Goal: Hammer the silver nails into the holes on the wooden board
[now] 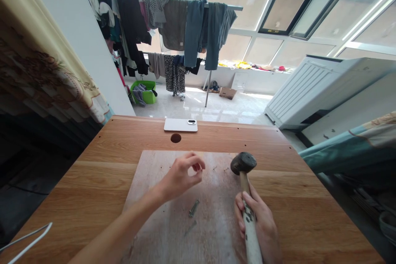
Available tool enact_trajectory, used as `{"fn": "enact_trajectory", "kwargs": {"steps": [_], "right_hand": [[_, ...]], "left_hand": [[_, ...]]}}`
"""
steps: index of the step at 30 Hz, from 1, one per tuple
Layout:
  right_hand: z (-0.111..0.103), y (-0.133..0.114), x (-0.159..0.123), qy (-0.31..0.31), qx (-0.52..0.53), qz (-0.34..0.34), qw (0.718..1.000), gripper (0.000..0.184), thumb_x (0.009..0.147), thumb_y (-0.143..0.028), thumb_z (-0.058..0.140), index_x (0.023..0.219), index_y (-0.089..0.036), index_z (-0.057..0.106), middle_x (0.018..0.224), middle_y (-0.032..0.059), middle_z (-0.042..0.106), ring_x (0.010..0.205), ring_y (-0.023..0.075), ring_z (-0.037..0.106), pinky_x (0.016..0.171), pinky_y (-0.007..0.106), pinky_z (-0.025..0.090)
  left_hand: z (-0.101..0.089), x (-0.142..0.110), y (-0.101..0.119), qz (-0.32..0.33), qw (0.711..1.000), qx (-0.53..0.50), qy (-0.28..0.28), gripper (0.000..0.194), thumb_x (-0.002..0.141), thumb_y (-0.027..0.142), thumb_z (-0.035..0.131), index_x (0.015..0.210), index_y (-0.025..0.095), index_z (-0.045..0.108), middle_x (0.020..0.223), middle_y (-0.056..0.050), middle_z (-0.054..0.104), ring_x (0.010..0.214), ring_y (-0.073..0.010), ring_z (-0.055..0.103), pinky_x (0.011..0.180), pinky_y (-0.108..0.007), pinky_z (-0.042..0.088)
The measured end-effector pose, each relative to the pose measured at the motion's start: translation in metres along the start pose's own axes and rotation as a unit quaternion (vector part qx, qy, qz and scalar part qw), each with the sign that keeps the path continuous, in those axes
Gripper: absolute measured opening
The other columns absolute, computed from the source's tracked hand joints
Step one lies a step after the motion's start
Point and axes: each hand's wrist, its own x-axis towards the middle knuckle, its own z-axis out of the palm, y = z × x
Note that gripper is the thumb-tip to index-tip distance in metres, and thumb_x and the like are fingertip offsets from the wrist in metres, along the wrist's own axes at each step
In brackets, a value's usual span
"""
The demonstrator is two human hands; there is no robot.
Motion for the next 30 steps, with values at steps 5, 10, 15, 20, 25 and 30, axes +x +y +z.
{"fn": "enact_trajectory", "kwargs": {"steps": [5, 10, 15, 20, 25, 30], "right_hand": [[-0.004, 0.002, 0.000, 0.007, -0.023, -0.002, 1.000, 0.049, 0.082, -0.067, 0.072, 0.073, -0.023, 0.055, 0.041, -0.0054, 0.053, 0.028, 0.0084, 0.042, 0.028, 0.017, 0.038], [-0.004, 0.001, 0.000, -0.002, -0.017, -0.001, 1.000, 0.047, 0.083, -0.065, 0.074, 0.075, -0.022, 0.056, 0.044, -0.0061, 0.054, 0.029, 0.0090, 0.044, 0.028, 0.017, 0.040], [-0.007, 0.005, 0.002, -0.011, 0.013, -0.008, 1.000, 0.046, 0.082, -0.063, 0.075, 0.074, -0.022, 0.056, 0.046, -0.0060, 0.054, 0.028, 0.0084, 0.043, 0.026, 0.017, 0.038], [-0.001, 0.005, -0.004, -0.004, 0.004, -0.041, 0.999, 0.047, 0.086, -0.063, 0.073, 0.070, -0.022, 0.055, 0.044, -0.0060, 0.051, 0.029, 0.0081, 0.042, 0.027, 0.016, 0.037], [0.018, -0.010, -0.017, 0.045, 0.027, -0.086, 0.995, 0.043, 0.087, -0.055, 0.075, 0.071, -0.020, 0.056, 0.057, -0.0066, 0.053, 0.032, 0.0037, 0.040, 0.029, 0.014, 0.036], [0.036, -0.026, -0.025, 0.023, 0.032, -0.075, 0.996, 0.035, 0.085, -0.052, 0.077, 0.085, -0.020, 0.063, 0.064, -0.0065, 0.056, 0.031, 0.0040, 0.042, 0.027, 0.015, 0.037]], "left_hand": [[0.025, 0.014, -0.018, -0.061, 0.997, -0.019, 0.035, 0.011, 0.082, 0.010, 0.062, 0.085, 0.018, 0.068, 0.079, 0.001, 0.069, 0.072, -0.0125, 0.062, 0.070, -0.023, 0.050], [0.026, 0.008, -0.018, -0.061, 0.997, 0.009, 0.039, 0.015, 0.085, 0.010, 0.058, 0.090, 0.019, 0.070, 0.087, 0.000, 0.072, 0.071, -0.0118, 0.061, 0.073, -0.024, 0.051], [0.024, 0.008, -0.017, -0.057, 0.998, 0.002, 0.035, 0.014, 0.086, 0.011, 0.059, 0.090, 0.018, 0.070, 0.084, -0.001, 0.073, 0.071, -0.0125, 0.062, 0.073, -0.025, 0.052], [0.024, 0.006, -0.019, -0.041, 0.998, 0.007, 0.036, 0.014, 0.087, 0.011, 0.059, 0.091, 0.019, 0.070, 0.086, -0.001, 0.073, 0.074, -0.0127, 0.063, 0.075, -0.025, 0.051], [0.024, 0.006, -0.017, -0.044, 0.999, 0.017, 0.019, 0.015, 0.087, 0.009, 0.059, 0.090, 0.018, 0.069, 0.084, 0.000, 0.072, 0.072, -0.0125, 0.063, 0.073, -0.024, 0.050], [0.025, 0.007, -0.016, -0.040, 0.998, 0.053, 0.008, 0.014, 0.087, 0.008, 0.060, 0.090, 0.019, 0.069, 0.086, -0.001, 0.070, 0.076, -0.0138, 0.063, 0.074, -0.025, 0.050]]}}
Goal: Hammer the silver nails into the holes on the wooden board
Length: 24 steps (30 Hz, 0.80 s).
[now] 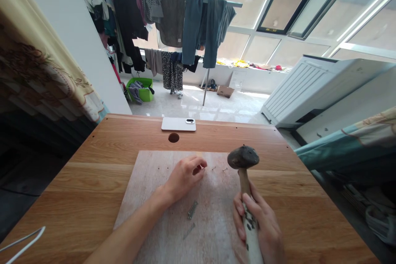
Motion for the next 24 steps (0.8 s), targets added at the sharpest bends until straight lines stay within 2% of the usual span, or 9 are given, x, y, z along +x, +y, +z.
{"fn": "enact_trajectory", "kwargs": {"steps": [2, 4, 6, 10, 14, 19, 24], "right_hand": [[0.006, 0.003, 0.000, -0.010, 0.000, -0.002, 1.000, 0.037, 0.088, -0.051, 0.076, 0.107, -0.021, 0.067, 0.064, -0.0073, 0.056, 0.032, 0.0047, 0.042, 0.027, 0.015, 0.038], [0.009, 0.012, 0.001, -0.016, -0.007, -0.005, 1.000, 0.051, 0.090, -0.052, 0.074, 0.129, -0.021, 0.063, 0.064, -0.0081, 0.055, 0.032, 0.0049, 0.041, 0.028, 0.015, 0.039], [0.011, 0.023, 0.002, -0.033, -0.013, -0.003, 0.999, 0.062, 0.090, -0.053, 0.073, 0.141, -0.021, 0.058, 0.063, -0.0079, 0.055, 0.031, 0.0057, 0.042, 0.028, 0.015, 0.038], [0.011, 0.036, -0.001, -0.046, -0.017, 0.010, 0.999, 0.065, 0.090, -0.054, 0.072, 0.145, -0.022, 0.058, 0.063, -0.0069, 0.057, 0.031, 0.0069, 0.045, 0.028, 0.016, 0.035], [0.011, 0.036, -0.006, -0.055, -0.017, 0.017, 0.998, 0.062, 0.090, -0.054, 0.073, 0.142, -0.022, 0.063, 0.063, -0.0064, 0.058, 0.031, 0.0059, 0.044, 0.029, 0.016, 0.034], [0.009, 0.037, -0.009, -0.073, 0.003, 0.036, 0.997, 0.070, 0.088, -0.056, 0.075, 0.147, -0.023, 0.058, 0.064, -0.0062, 0.059, 0.031, 0.0047, 0.045, 0.030, 0.013, 0.032], [0.008, 0.039, -0.008, -0.075, -0.026, 0.030, 0.996, 0.066, 0.091, -0.055, 0.072, 0.146, -0.021, 0.059, 0.062, -0.0058, 0.059, 0.030, 0.0052, 0.044, 0.030, 0.014, 0.032]], "left_hand": [[0.001, 0.000, 0.000, -0.002, 1.000, 0.006, 0.002, 0.014, 0.086, 0.007, 0.061, 0.090, 0.019, 0.068, 0.086, -0.001, 0.070, 0.076, -0.0141, 0.064, 0.074, -0.025, 0.050], [0.001, 0.000, -0.001, -0.009, 1.000, 0.005, 0.004, 0.015, 0.086, 0.006, 0.061, 0.091, 0.018, 0.068, 0.086, -0.001, 0.071, 0.076, -0.0144, 0.064, 0.074, -0.025, 0.051], [0.001, 0.001, -0.001, -0.016, 1.000, -0.003, 0.005, 0.016, 0.086, 0.006, 0.061, 0.094, 0.018, 0.068, 0.088, -0.002, 0.072, 0.077, -0.0147, 0.066, 0.075, -0.026, 0.052], [0.001, 0.001, 0.000, -0.019, 1.000, -0.018, 0.003, 0.016, 0.088, 0.009, 0.060, 0.099, 0.019, 0.068, 0.090, -0.002, 0.073, 0.078, -0.0150, 0.067, 0.076, -0.027, 0.053], [0.001, 0.001, 0.001, -0.019, 0.999, -0.027, 0.004, 0.019, 0.086, 0.010, 0.059, 0.101, 0.019, 0.067, 0.086, -0.001, 0.073, 0.075, -0.0148, 0.066, 0.074, -0.027, 0.052], [0.001, 0.001, 0.001, -0.021, 0.999, -0.030, 0.004, 0.024, 0.084, 0.007, 0.060, 0.104, 0.018, 0.068, 0.088, -0.002, 0.074, 0.076, -0.0153, 0.066, 0.074, -0.026, 0.052], [0.001, 0.001, 0.000, -0.019, 0.999, -0.026, 0.001, 0.028, 0.084, 0.006, 0.059, 0.107, 0.018, 0.068, 0.091, -0.003, 0.075, 0.079, -0.0162, 0.068, 0.075, -0.027, 0.052]]}}
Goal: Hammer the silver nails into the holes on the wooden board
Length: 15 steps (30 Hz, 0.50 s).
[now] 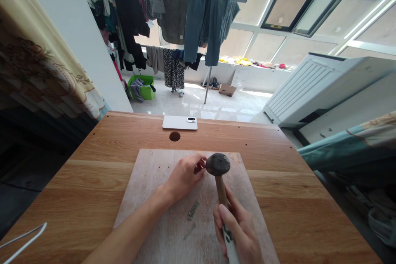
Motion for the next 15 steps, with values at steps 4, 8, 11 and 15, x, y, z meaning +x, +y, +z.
{"fn": "enact_trajectory", "kwargs": {"steps": [4, 8, 11, 15], "right_hand": [[0.0018, -0.0011, -0.0005, 0.009, -0.038, -0.007, 0.999, 0.066, 0.091, -0.056, 0.071, 0.145, -0.021, 0.060, 0.061, -0.0065, 0.058, 0.029, 0.0057, 0.044, 0.029, 0.015, 0.034], [0.0032, -0.0026, -0.0011, 0.010, -0.053, -0.003, 0.999, 0.069, 0.091, -0.059, 0.071, 0.146, -0.019, 0.059, 0.061, -0.0070, 0.057, 0.030, 0.0056, 0.044, 0.030, 0.016, 0.037], [0.0021, -0.0031, -0.0014, 0.007, -0.036, -0.004, 0.999, 0.071, 0.090, -0.061, 0.071, 0.148, -0.021, 0.057, 0.063, -0.0071, 0.057, 0.030, 0.0040, 0.044, 0.030, 0.014, 0.035], [0.0001, -0.0041, -0.0013, -0.003, -0.042, 0.005, 0.999, 0.068, 0.092, -0.057, 0.070, 0.148, -0.021, 0.057, 0.063, -0.0068, 0.058, 0.031, 0.0042, 0.046, 0.030, 0.014, 0.034]], "left_hand": [[-0.0003, -0.0006, 0.0000, 0.002, 1.000, 0.003, -0.001, 0.027, 0.085, 0.006, 0.061, 0.108, 0.018, 0.068, 0.090, -0.003, 0.075, 0.079, -0.0163, 0.068, 0.075, -0.027, 0.052], [0.0007, -0.0008, -0.0010, 0.004, 1.000, -0.003, 0.000, 0.028, 0.086, 0.006, 0.061, 0.110, 0.018, 0.068, 0.093, -0.004, 0.076, 0.081, -0.0169, 0.070, 0.077, -0.027, 0.053], [0.0011, -0.0007, -0.0009, -0.002, 1.000, -0.009, 0.000, 0.026, 0.087, 0.008, 0.062, 0.110, 0.018, 0.068, 0.093, -0.003, 0.076, 0.081, -0.0168, 0.070, 0.078, -0.027, 0.053], [-0.0001, -0.0004, 0.0015, 0.001, 1.000, 0.003, -0.002, 0.027, 0.086, 0.006, 0.061, 0.109, 0.017, 0.068, 0.093, -0.004, 0.076, 0.081, -0.0171, 0.069, 0.077, -0.027, 0.052]]}}
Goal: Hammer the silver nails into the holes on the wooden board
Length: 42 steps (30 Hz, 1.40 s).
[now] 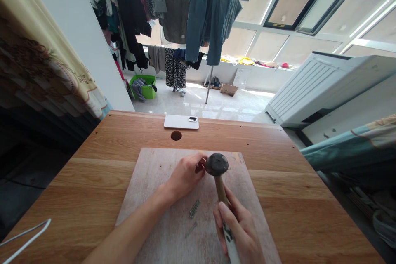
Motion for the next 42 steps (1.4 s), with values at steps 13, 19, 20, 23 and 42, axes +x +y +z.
{"fn": "enact_trajectory", "kwargs": {"steps": [13, 19, 20, 23, 42], "right_hand": [[0.002, 0.003, 0.002, 0.047, 0.030, -0.057, 0.997, 0.063, 0.094, -0.057, 0.068, 0.144, -0.020, 0.057, 0.063, -0.0082, 0.055, 0.033, 0.0039, 0.044, 0.032, 0.013, 0.035], [-0.009, 0.001, 0.010, 0.032, 0.031, -0.068, 0.997, 0.056, 0.094, -0.059, 0.067, 0.134, -0.020, 0.058, 0.066, -0.0075, 0.055, 0.031, 0.0056, 0.044, 0.027, 0.015, 0.039], [-0.009, -0.001, 0.011, 0.035, 0.034, -0.072, 0.996, 0.055, 0.093, -0.059, 0.068, 0.130, -0.020, 0.059, 0.065, -0.0077, 0.055, 0.030, 0.0053, 0.043, 0.026, 0.015, 0.038], [-0.007, -0.005, 0.011, 0.054, 0.041, -0.072, 0.995, 0.056, 0.089, -0.061, 0.072, 0.125, -0.019, 0.061, 0.063, -0.0085, 0.054, 0.029, 0.0049, 0.042, 0.025, 0.014, 0.037], [-0.010, 0.005, 0.009, 0.039, 0.039, -0.053, 0.997, 0.066, 0.092, -0.058, 0.069, 0.143, -0.021, 0.050, 0.066, -0.0083, 0.056, 0.030, 0.0068, 0.044, 0.025, 0.017, 0.040]], "left_hand": [[-0.012, -0.003, 0.007, 0.028, 0.996, 0.078, -0.044, 0.032, 0.084, 0.010, 0.064, 0.115, 0.018, 0.060, 0.111, -0.007, 0.065, 0.090, -0.0177, 0.065, 0.085, -0.032, 0.054], [-0.044, -0.044, 0.039, 0.180, 0.920, 0.273, -0.214, 0.034, 0.084, -0.003, 0.057, 0.105, 0.023, 0.063, 0.114, -0.004, 0.063, 0.097, -0.0195, 0.063, 0.084, -0.032, 0.048], [-0.045, -0.051, 0.042, 0.206, 0.903, 0.298, -0.230, 0.028, 0.087, 0.000, 0.058, 0.103, 0.022, 0.063, 0.114, -0.004, 0.064, 0.099, -0.0207, 0.063, 0.085, -0.034, 0.047], [-0.044, -0.067, 0.046, 0.237, 0.871, 0.348, -0.254, 0.010, 0.094, 0.012, 0.065, 0.097, 0.020, 0.062, 0.105, -0.005, 0.065, 0.095, -0.0225, 0.062, 0.084, -0.036, 0.044], [-0.033, -0.066, 0.054, 0.247, 0.841, 0.400, -0.270, 0.015, 0.084, 0.015, 0.073, 0.091, 0.019, 0.060, 0.085, -0.002, 0.066, 0.076, -0.0210, 0.060, 0.071, -0.036, 0.036]]}}
